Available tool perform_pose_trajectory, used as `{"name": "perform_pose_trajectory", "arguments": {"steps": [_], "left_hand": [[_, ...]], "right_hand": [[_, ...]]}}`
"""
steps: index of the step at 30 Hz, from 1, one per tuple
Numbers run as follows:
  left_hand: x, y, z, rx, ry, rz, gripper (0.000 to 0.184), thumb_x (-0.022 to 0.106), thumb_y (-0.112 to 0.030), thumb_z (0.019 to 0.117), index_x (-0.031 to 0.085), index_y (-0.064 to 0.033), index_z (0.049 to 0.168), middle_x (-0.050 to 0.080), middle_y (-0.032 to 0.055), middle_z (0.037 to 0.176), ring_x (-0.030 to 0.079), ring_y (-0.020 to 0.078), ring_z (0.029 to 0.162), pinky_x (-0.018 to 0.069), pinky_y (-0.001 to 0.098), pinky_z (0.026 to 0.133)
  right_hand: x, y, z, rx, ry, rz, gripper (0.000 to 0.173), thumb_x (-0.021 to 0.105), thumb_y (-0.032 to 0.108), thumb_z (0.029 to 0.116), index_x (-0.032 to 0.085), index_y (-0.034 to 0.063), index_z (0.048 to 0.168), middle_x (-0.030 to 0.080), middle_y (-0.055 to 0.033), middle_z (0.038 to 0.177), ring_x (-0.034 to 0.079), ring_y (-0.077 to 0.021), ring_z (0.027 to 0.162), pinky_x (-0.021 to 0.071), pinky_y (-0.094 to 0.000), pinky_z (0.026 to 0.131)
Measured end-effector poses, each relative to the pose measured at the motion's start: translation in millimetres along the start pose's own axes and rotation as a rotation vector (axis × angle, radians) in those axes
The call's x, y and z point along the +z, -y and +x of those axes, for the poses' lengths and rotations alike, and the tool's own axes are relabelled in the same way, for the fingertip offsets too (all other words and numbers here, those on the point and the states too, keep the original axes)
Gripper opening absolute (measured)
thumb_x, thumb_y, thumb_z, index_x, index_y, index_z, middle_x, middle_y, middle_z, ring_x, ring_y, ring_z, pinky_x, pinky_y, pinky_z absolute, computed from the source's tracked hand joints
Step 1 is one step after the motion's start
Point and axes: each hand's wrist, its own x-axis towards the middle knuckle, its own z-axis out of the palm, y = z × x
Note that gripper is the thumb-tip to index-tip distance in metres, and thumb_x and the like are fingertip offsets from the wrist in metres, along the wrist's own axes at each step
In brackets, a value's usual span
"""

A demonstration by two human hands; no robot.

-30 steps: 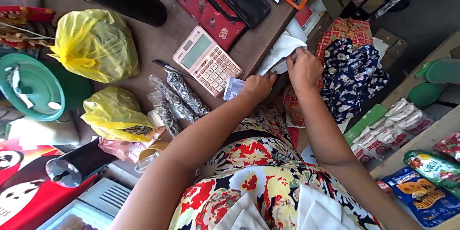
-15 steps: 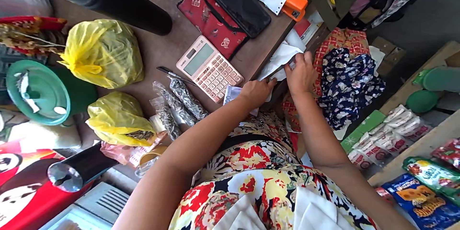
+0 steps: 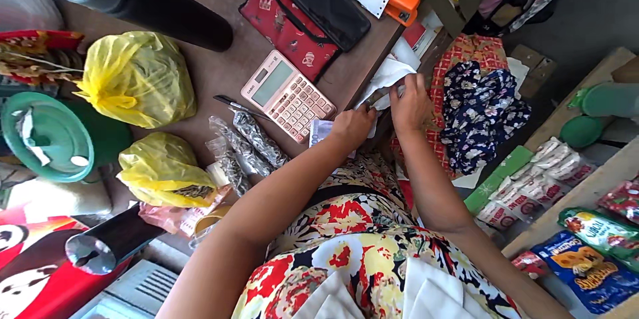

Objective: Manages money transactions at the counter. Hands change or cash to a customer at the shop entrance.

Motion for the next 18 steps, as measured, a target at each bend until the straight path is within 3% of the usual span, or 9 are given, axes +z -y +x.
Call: {"name": "perform_pose_trajectory", "arguments": {"steps": [3,6,7,10,14,18], "left_hand": [[1,4,0,0.012,-0.016,-0.025,0.056,0.053,0.002,0.0991,0.046,-0.0105,0.153,0.043,0.0247,0.155,0.068,0.0474,0.098,0.0563,0.0594,0.077],[-1,7,2,0.032,-0.017,-0.042,0.054,0.054,0.0,0.0988,0.047,-0.0118,0.151,0.041,0.0246,0.156,0.068,0.048,0.101,0.0562,0.0601,0.078],[-2,8,2,0.035,-0.014,-0.048,0.054,0.054,0.0,0.0987,0.048,-0.0121,0.151,0.041,0.0245,0.157,0.067,0.048,0.103,0.056,0.0602,0.079],[0,9,3,0.054,-0.031,-0.046,0.055,0.055,0.0,0.0982,0.047,-0.0123,0.151,0.042,0.0259,0.155,0.068,0.0482,0.102,0.0561,0.0601,0.078],[2,10,1,0.074,-0.038,-0.022,0.057,0.053,0.002,0.0988,0.045,-0.0128,0.153,0.043,0.0248,0.155,0.068,0.0477,0.103,0.0564,0.0596,0.078],[4,12,-2,0.109,-0.044,-0.025,0.058,0.054,0.001,0.0991,0.043,-0.0124,0.154,0.042,0.0243,0.155,0.068,0.0471,0.102,0.0563,0.0595,0.078]], "right_hand": [[2,-13,-10,-0.022,-0.109,0.046,0.027,0.06,0.02,0.1022,0.071,0.0057,0.122,0.067,-0.0187,0.123,0.071,-0.0384,0.092,0.0555,-0.0559,0.068],[6,-23,-9,0.012,-0.182,-0.006,0.027,0.065,0.027,0.0999,0.076,0.0094,0.117,0.064,-0.0206,0.117,0.068,-0.0364,0.091,0.0552,-0.0515,0.069],[5,-24,-8,0.027,-0.185,-0.01,0.026,0.066,0.028,0.0988,0.076,0.0108,0.116,0.062,-0.0212,0.12,0.068,-0.0362,0.093,0.0551,-0.05,0.069],[4,-20,-6,0.085,-0.158,-0.031,0.027,0.067,0.031,0.0973,0.077,0.0158,0.117,0.049,-0.0211,0.148,0.069,-0.035,0.097,0.0578,-0.0481,0.07],[8,-2,-3,0.248,-0.047,0.081,0.036,0.067,0.035,0.0961,0.073,0.0159,0.126,0.025,-0.0179,0.167,0.062,-0.035,0.12,0.0562,-0.0506,0.086],[16,1,17,0.412,-0.066,0.36,0.033,0.077,0.023,0.0879,0.074,0.0092,0.118,0.03,-0.0191,0.163,0.046,-0.0355,0.138,0.0485,-0.0517,0.102]]}}
